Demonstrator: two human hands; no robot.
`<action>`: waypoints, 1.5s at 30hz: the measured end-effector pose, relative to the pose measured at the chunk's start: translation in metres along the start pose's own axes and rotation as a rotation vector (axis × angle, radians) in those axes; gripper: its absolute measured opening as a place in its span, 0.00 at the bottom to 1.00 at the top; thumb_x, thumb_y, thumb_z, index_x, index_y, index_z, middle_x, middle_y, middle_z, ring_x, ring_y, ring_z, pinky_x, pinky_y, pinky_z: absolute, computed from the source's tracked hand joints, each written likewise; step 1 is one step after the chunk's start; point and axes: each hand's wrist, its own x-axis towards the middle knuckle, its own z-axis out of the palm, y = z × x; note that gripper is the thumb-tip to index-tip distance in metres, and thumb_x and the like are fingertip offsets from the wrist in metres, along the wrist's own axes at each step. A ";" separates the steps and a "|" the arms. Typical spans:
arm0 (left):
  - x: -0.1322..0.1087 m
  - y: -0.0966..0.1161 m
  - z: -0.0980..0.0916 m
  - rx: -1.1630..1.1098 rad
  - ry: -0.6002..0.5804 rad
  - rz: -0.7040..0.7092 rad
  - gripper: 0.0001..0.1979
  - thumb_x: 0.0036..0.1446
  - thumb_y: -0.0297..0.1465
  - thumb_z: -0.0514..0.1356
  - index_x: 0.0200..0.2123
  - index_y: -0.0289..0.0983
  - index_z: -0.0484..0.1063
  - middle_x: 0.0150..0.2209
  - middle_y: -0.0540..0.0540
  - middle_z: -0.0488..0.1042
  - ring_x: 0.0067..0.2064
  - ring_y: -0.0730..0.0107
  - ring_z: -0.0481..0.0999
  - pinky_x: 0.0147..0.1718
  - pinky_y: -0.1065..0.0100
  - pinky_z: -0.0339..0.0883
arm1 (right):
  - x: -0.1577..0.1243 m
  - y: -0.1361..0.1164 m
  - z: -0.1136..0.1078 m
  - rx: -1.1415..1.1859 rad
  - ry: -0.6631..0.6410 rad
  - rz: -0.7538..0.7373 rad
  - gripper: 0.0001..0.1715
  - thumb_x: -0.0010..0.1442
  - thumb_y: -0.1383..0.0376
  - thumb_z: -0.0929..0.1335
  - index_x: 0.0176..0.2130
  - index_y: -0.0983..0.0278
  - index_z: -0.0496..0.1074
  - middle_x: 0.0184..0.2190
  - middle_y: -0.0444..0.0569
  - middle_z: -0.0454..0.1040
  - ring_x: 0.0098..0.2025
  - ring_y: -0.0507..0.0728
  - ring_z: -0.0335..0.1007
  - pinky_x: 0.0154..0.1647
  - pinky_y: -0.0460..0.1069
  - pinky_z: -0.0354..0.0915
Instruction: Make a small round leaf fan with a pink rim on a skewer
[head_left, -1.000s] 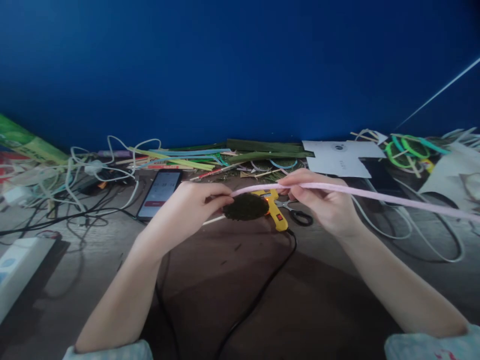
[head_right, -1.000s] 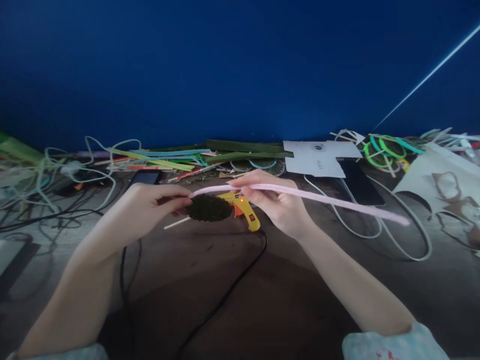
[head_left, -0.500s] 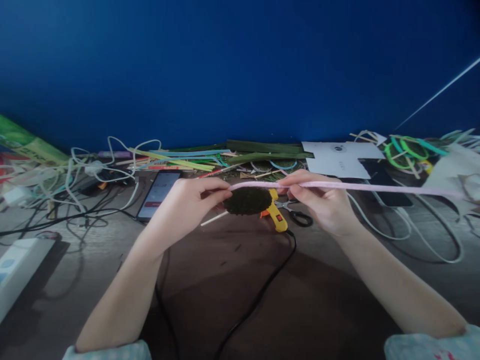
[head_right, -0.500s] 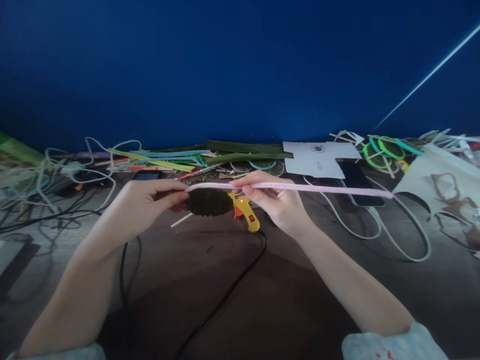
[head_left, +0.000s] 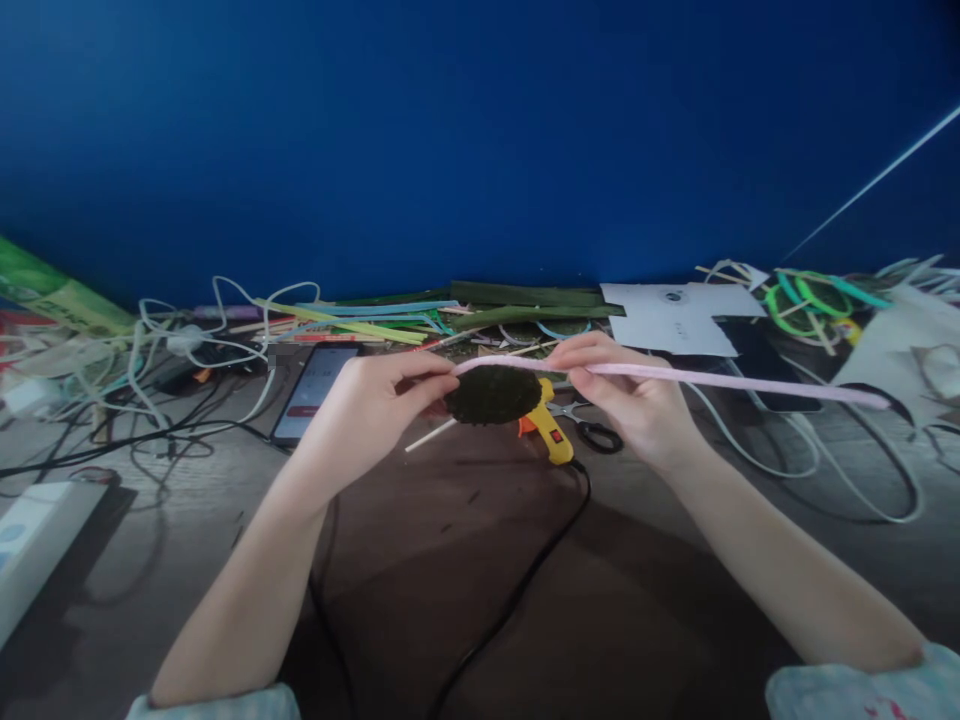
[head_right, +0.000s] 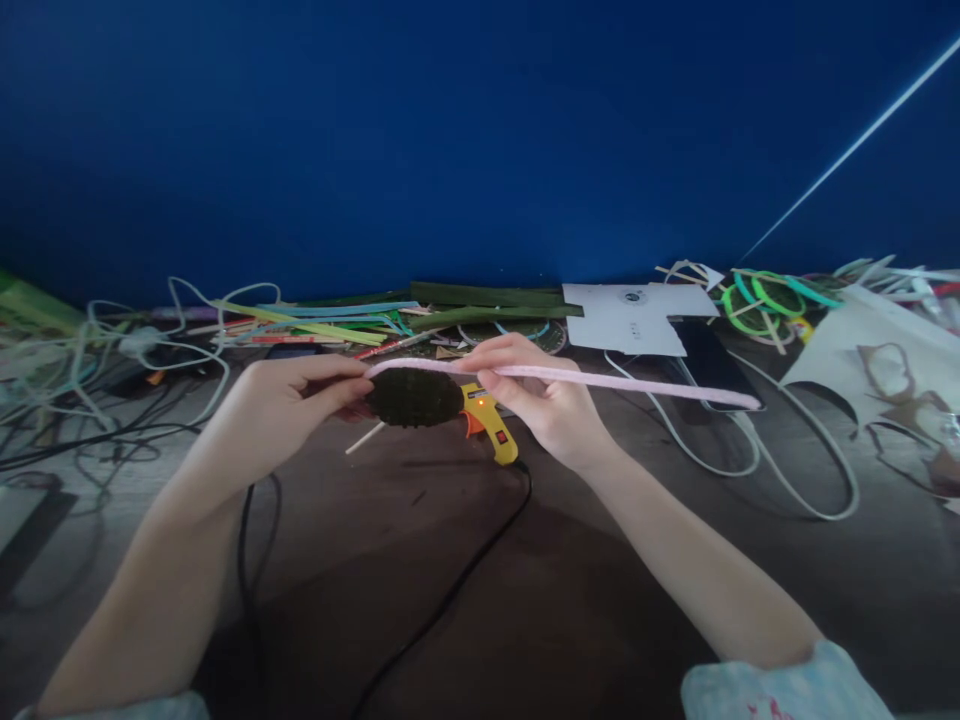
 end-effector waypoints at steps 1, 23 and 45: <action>0.000 0.000 0.000 -0.005 0.004 0.002 0.11 0.52 0.39 0.58 0.33 0.40 0.76 0.32 0.51 0.78 0.30 0.68 0.77 0.32 0.71 0.71 | 0.000 0.000 0.000 -0.004 -0.005 0.006 0.08 0.58 0.64 0.66 0.35 0.53 0.75 0.37 0.45 0.72 0.44 0.56 0.67 0.42 0.53 0.66; 0.006 -0.006 0.011 -0.299 -0.021 -0.008 0.09 0.51 0.35 0.61 0.34 0.39 0.76 0.33 0.51 0.78 0.29 0.69 0.78 0.32 0.71 0.75 | -0.001 0.003 0.000 -0.027 -0.005 -0.025 0.09 0.58 0.66 0.66 0.38 0.55 0.74 0.39 0.43 0.75 0.41 0.53 0.70 0.41 0.49 0.68; 0.012 -0.010 0.027 -0.507 -0.210 -0.064 0.11 0.52 0.38 0.60 0.31 0.35 0.71 0.28 0.49 0.77 0.29 0.69 0.78 0.29 0.70 0.73 | -0.002 0.005 0.005 -0.029 0.070 0.013 0.10 0.52 0.66 0.70 0.37 0.57 0.74 0.32 0.42 0.75 0.32 0.50 0.71 0.32 0.46 0.68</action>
